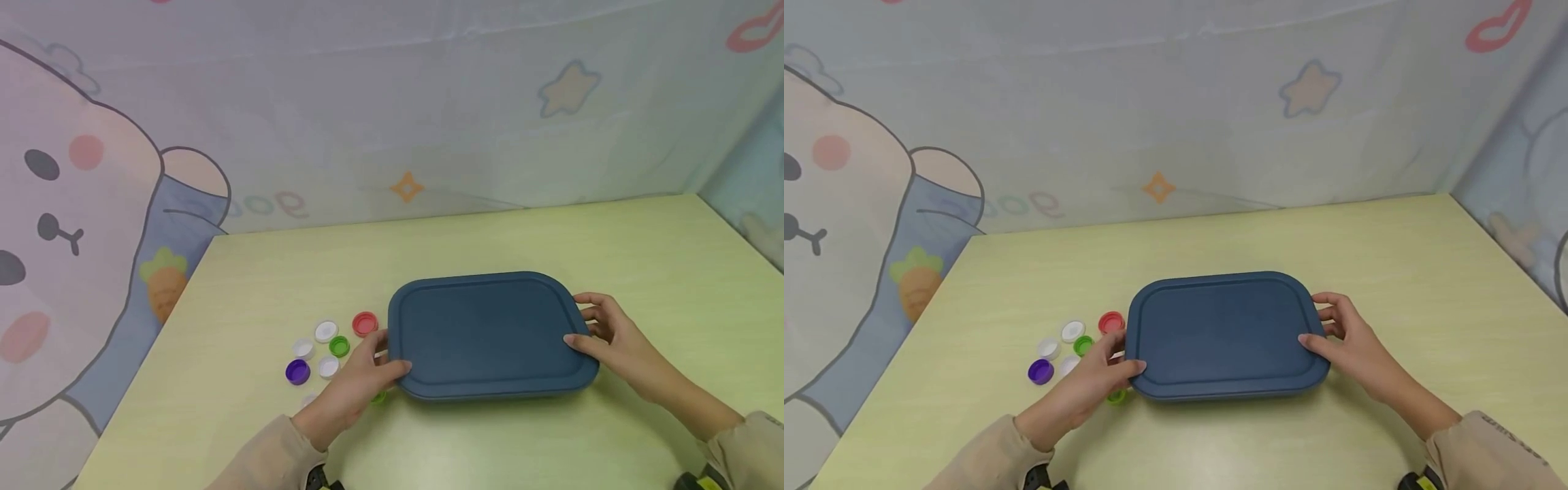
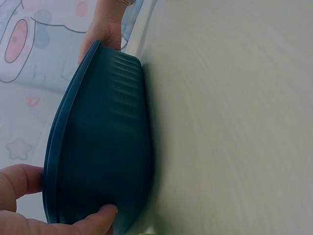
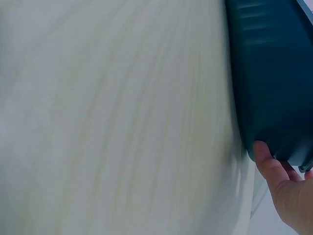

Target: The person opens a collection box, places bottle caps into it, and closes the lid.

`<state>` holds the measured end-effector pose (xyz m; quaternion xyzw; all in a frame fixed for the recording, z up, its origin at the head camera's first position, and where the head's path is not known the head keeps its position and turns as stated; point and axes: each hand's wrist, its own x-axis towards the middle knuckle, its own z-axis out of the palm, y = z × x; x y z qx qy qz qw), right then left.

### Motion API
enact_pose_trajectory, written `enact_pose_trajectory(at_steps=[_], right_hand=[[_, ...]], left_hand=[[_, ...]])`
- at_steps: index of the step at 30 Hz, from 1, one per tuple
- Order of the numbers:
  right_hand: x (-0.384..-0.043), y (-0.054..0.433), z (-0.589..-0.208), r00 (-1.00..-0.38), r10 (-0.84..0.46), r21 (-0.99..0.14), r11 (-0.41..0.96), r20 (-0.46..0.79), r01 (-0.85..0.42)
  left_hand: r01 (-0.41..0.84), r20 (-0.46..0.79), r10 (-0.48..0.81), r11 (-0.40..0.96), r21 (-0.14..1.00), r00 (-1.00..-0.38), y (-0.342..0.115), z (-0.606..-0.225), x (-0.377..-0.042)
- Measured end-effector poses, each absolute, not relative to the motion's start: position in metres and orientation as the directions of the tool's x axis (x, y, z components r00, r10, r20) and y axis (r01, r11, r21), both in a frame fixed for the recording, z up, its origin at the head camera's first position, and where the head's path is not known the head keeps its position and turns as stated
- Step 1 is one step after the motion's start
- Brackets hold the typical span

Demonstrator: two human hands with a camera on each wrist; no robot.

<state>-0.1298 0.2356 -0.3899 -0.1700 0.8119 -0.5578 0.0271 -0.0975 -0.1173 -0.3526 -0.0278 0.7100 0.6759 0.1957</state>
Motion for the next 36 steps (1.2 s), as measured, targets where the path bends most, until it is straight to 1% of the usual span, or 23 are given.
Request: enact_pose_trajectory(at_steps=[7,10,15,18,22,26,30,33,36], right_hand=[[-0.127,0.235,-0.390,-0.944,-0.295,-0.915,0.323,0.145,-0.241],[-0.127,0.234,-0.390,-0.947,-0.290,-0.916,0.326,0.140,-0.235],[-0.128,0.234,-0.388,-0.953,-0.279,-0.912,0.350,0.116,-0.213],[-0.129,0.234,-0.384,-0.954,-0.281,-0.907,0.369,0.101,-0.205],[-0.132,0.235,-0.377,-0.958,-0.272,-0.888,0.414,0.091,-0.202],[-0.140,0.235,-0.370,-0.969,-0.232,-0.852,0.486,0.088,-0.194],[-0.150,0.233,-0.365,-0.981,-0.191,-0.841,0.524,0.036,-0.133],[-0.158,0.229,-0.362,-0.983,-0.183,-0.859,0.506,-0.024,-0.073],[-0.163,0.223,-0.362,-0.982,-0.181,-0.867,0.496,-0.053,-0.044]], left_hand=[[-0.304,-0.313,0.235,0.076,0.950,-0.920,-0.118,-0.350,-0.095],[-0.305,-0.318,0.242,0.092,0.948,-0.916,-0.119,-0.348,-0.097],[-0.327,-0.358,0.242,0.160,0.931,-0.902,-0.123,-0.345,-0.104],[-0.318,-0.364,0.234,0.213,0.924,-0.901,-0.126,-0.343,-0.111],[-0.265,-0.331,0.202,0.296,0.918,-0.922,-0.131,-0.341,-0.120],[-0.217,-0.288,0.167,0.350,0.911,-0.943,-0.133,-0.340,-0.130],[-0.179,-0.246,0.166,0.337,0.924,-0.955,-0.133,-0.340,-0.139],[-0.167,-0.227,0.160,0.321,0.932,-0.961,-0.132,-0.342,-0.143],[-0.167,-0.221,0.149,0.307,0.937,-0.964,-0.131,-0.343,-0.147]])
